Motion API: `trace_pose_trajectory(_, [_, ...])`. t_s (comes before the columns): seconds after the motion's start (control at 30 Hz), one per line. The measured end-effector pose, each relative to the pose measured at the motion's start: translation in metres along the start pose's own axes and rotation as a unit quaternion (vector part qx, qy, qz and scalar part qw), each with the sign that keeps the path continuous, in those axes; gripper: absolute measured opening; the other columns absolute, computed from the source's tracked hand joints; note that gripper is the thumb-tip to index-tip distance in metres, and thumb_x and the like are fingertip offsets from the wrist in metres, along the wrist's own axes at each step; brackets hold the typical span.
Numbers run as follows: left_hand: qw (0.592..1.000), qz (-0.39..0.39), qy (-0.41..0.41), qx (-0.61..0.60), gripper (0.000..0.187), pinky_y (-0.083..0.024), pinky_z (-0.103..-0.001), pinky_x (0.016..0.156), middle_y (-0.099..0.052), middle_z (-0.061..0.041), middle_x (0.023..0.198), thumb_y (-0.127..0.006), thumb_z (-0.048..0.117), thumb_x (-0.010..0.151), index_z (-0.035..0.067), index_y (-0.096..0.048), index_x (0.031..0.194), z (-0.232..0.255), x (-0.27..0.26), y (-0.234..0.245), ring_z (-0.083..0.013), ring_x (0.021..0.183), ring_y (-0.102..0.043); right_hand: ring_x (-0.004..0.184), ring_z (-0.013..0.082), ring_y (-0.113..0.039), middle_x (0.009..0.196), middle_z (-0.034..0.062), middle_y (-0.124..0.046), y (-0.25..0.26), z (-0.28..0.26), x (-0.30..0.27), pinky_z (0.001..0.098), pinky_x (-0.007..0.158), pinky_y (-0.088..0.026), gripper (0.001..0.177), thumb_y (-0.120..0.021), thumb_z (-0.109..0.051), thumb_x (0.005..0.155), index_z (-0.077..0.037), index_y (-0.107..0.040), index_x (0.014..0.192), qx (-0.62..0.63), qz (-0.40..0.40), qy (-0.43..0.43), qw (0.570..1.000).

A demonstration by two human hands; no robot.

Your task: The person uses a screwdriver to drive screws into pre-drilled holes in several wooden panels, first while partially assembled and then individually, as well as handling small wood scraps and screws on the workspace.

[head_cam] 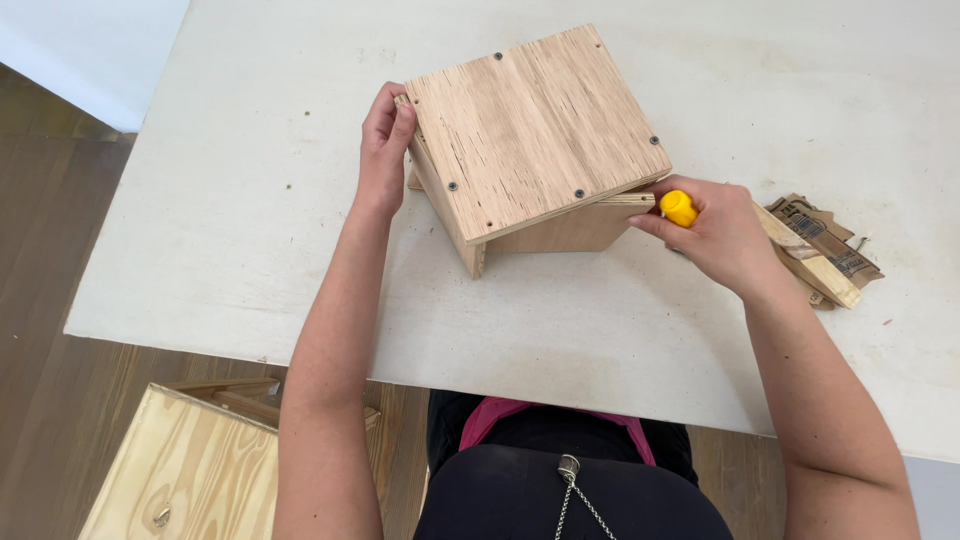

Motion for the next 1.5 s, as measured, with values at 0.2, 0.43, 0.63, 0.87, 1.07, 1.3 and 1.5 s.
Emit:
trace_pose_trajectory(0.2, [0.995,-0.010,-0.091,0.033,0.090,-0.044,-0.034,0.105,-0.047,-0.004,0.142,-0.059,0.085,0.091,0.018,-0.038,0.148,0.024,-0.022,-0.011,-0.0169,0.133,-0.048,0.095,0.0209,-0.062,0.119,0.0060,-0.065,0.047,-0.029,-0.029,0.0365,0.087,-0.047,0.027,-0.067,-0.013,0.100,-0.012,-0.052,0.122,-0.021,0.039,0.033,0.998])
trace_pose_trajectory(0.43, [0.951,0.045,-0.263,0.157,0.113,-0.013,-0.059,0.147,-0.028,-0.010,0.178,-0.036,0.095,0.088,0.020,-0.019,0.170,0.069,-0.063,-0.034,-0.0294,0.171,-0.022,0.114,0.0250,-0.051,0.137,0.0185,-0.036,0.118,-0.087,-0.078,0.0440,0.113,-0.063,0.025,-0.048,-0.021,0.121,0.003,-0.045,0.130,0.124,0.181,0.298,0.929])
trace_pose_trajectory(0.63, [0.948,-0.019,-0.273,0.165,0.130,-0.005,-0.063,0.148,-0.011,-0.011,0.182,-0.052,0.091,0.079,0.015,-0.006,0.173,0.063,-0.068,-0.040,-0.0345,0.174,-0.009,0.139,0.0376,-0.046,0.165,0.0152,-0.041,0.110,-0.120,-0.043,0.0482,0.130,-0.041,0.062,-0.055,-0.028,0.109,-0.011,-0.039,0.166,0.174,0.214,0.391,0.878])
trace_pose_trajectory(0.87, [0.966,0.029,-0.235,0.106,0.120,-0.013,-0.058,0.147,-0.007,-0.014,0.182,-0.057,0.086,0.088,0.017,-0.009,0.173,0.048,-0.057,-0.021,-0.0330,0.174,-0.008,0.111,0.0322,-0.066,0.127,0.0236,-0.060,0.040,-0.226,0.008,0.0499,0.100,-0.071,0.056,-0.066,-0.040,0.113,-0.011,-0.047,0.157,0.410,0.135,0.399,0.809])
trace_pose_trajectory(1.07, [0.994,-0.010,-0.098,-0.036,0.138,-0.019,-0.046,0.141,-0.009,-0.006,0.181,-0.075,0.085,0.073,0.012,-0.009,0.171,0.000,-0.039,-0.015,-0.0233,0.168,-0.018,0.111,0.0314,-0.068,0.126,0.0235,-0.060,0.022,-0.244,0.018,0.0466,0.095,-0.072,0.055,-0.058,-0.043,0.116,-0.008,-0.045,0.155,0.358,0.121,0.409,0.831])
trace_pose_trajectory(1.3, [0.994,-0.017,-0.103,-0.012,0.135,-0.020,-0.048,0.142,-0.015,-0.006,0.179,-0.072,0.086,0.073,0.012,-0.014,0.170,-0.002,-0.038,-0.015,-0.0242,0.167,-0.020,0.112,0.0343,-0.067,0.127,0.0266,-0.058,0.025,-0.252,0.010,0.0483,0.095,-0.072,0.047,-0.055,-0.039,0.120,-0.009,-0.044,0.154,0.331,0.125,0.438,0.826])
trace_pose_trajectory(1.5, [0.994,-0.014,-0.109,-0.008,0.134,-0.020,-0.047,0.141,-0.017,-0.007,0.179,-0.073,0.086,0.075,0.011,-0.015,0.169,-0.002,-0.038,-0.013,-0.0243,0.167,-0.021,0.113,0.0346,-0.069,0.129,0.0263,-0.060,0.020,-0.258,0.010,0.0486,0.097,-0.073,0.047,-0.057,-0.037,0.118,-0.008,-0.045,0.153,0.341,0.088,0.435,0.829])
Point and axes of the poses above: each hand's wrist, its own x-axis towards the middle knuckle, its own y-axis out of the back of the hand, z = x × y, the point moved 10 cm from there along x, towards the middle knuckle
